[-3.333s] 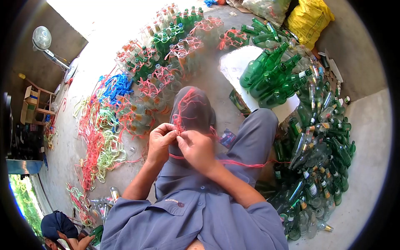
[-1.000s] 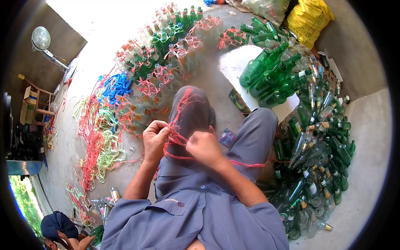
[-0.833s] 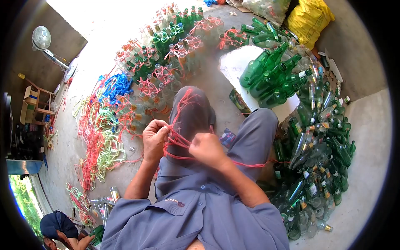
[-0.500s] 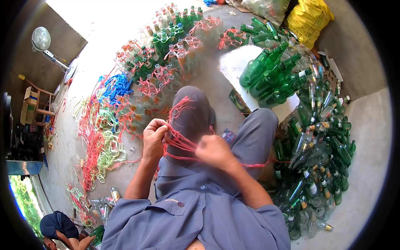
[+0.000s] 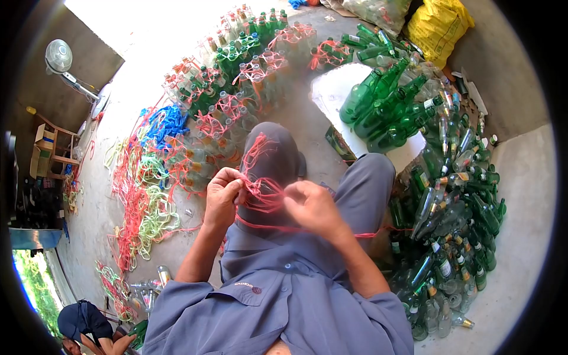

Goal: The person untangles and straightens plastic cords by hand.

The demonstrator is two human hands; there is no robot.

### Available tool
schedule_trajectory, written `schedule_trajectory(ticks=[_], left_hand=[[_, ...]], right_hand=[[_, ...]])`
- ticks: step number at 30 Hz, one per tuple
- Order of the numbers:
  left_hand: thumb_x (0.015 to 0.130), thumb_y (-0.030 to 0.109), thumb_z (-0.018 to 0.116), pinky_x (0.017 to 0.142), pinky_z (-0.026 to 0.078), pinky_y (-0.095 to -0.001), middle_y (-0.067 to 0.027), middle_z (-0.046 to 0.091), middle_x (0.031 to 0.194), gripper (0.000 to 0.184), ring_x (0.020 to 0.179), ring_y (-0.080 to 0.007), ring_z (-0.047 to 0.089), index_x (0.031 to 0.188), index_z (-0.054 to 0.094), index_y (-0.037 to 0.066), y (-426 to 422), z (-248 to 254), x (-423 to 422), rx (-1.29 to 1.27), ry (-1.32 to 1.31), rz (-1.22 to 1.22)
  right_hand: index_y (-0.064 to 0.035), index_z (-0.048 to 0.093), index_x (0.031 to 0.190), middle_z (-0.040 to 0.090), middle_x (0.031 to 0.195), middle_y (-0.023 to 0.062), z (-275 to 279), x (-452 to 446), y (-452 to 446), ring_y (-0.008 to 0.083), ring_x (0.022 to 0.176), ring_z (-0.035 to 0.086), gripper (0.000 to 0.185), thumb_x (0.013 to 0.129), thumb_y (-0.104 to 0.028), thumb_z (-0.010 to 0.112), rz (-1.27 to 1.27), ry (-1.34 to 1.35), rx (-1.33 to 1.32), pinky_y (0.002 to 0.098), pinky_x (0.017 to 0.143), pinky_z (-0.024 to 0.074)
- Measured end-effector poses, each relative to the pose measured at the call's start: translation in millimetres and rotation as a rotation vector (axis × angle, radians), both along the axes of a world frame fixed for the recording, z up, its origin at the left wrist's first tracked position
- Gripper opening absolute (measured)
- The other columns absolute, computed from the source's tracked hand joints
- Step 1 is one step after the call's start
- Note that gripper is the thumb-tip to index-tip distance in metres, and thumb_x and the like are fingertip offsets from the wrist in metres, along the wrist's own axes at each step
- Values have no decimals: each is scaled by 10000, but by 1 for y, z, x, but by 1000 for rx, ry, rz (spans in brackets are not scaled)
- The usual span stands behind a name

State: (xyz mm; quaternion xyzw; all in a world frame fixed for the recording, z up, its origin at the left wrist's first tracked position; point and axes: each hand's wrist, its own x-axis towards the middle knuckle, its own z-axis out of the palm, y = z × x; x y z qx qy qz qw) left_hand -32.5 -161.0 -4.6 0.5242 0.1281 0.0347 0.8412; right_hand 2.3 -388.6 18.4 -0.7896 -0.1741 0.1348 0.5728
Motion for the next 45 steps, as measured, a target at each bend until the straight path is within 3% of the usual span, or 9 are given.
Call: schedule_trajectory(ticks=[4, 7, 10, 13, 23, 32, 40, 43, 45], left_hand=[[890, 19, 606, 497, 380, -200, -16, 586, 711, 34, 527, -71, 480, 920, 591, 27, -9, 11, -1, 42, 20, -63], [896, 25, 605, 517, 391, -194, -17, 605, 727, 28, 554, -64, 497, 922, 597, 32, -11, 14, 0, 90, -1, -99], [900, 24, 596, 528, 396, -190, -28, 632, 750, 24, 574, -59, 508, 924, 596, 29, -14, 19, 1, 99, 2, -109], [898, 17, 591, 530, 397, -189, -37, 649, 774, 31, 584, -54, 508, 927, 596, 27, -15, 23, 2, 92, -6, -128], [888, 29, 590, 491, 366, -185, -27, 606, 709, 42, 540, -49, 471, 930, 588, 23, -16, 24, 4, 7, 30, -181], [900, 52, 604, 466, 373, -196, -40, 597, 693, 58, 541, -77, 504, 946, 580, 27, -11, 23, 12, -151, 87, -157], [914, 46, 584, 478, 479, -208, -71, 628, 795, 166, 577, -134, 584, 1071, 538, 16, -8, 40, 11, -286, 103, -174], [908, 48, 596, 428, 436, -193, -88, 633, 874, 239, 535, -101, 547, 1133, 527, 7, -5, 36, 13, -309, 78, -157], [902, 43, 599, 421, 420, -187, -98, 630, 908, 271, 514, -79, 517, 1157, 523, -5, 0, 49, 12, -165, 104, -193]], right_hand=[[8, 682, 1010, 631, 940, 37, 14, 2, 20, 38, 601, 490, 187, 831, -25, 723, -148, -222, 74, 203, 562, 428], [-4, 683, 1012, 656, 987, 106, 23, 5, 30, 163, 708, 629, 218, 808, -63, 730, -178, -250, 59, 267, 655, 509], [-16, 698, 972, 665, 936, 111, 19, 7, 40, 211, 714, 644, 176, 806, -71, 718, -98, -190, 122, 306, 664, 520], [6, 703, 923, 655, 862, 82, 0, 5, 38, 87, 618, 549, 126, 821, -63, 728, 0, -194, -36, 243, 564, 455], [-5, 660, 798, 637, 733, 134, 4, 6, 41, 283, 679, 657, 71, 785, -69, 687, -27, -342, -296, 349, 618, 522], [52, 690, 1000, 726, 877, 76, -15, 3, 42, 82, 771, 645, 156, 900, -59, 647, -20, -5, 38, 250, 670, 526], [16, 689, 901, 670, 769, 12, -18, 8, 40, 28, 612, 523, 131, 953, -78, 613, -148, 254, 232, 192, 538, 422], [9, 683, 922, 663, 765, 14, -20, 13, 38, 12, 549, 463, 130, 963, -88, 607, -231, 330, 346, 176, 487, 363], [11, 672, 975, 664, 774, 18, -19, 15, 38, 8, 532, 444, 120, 965, -88, 605, -267, 358, 427, 172, 476, 349]])
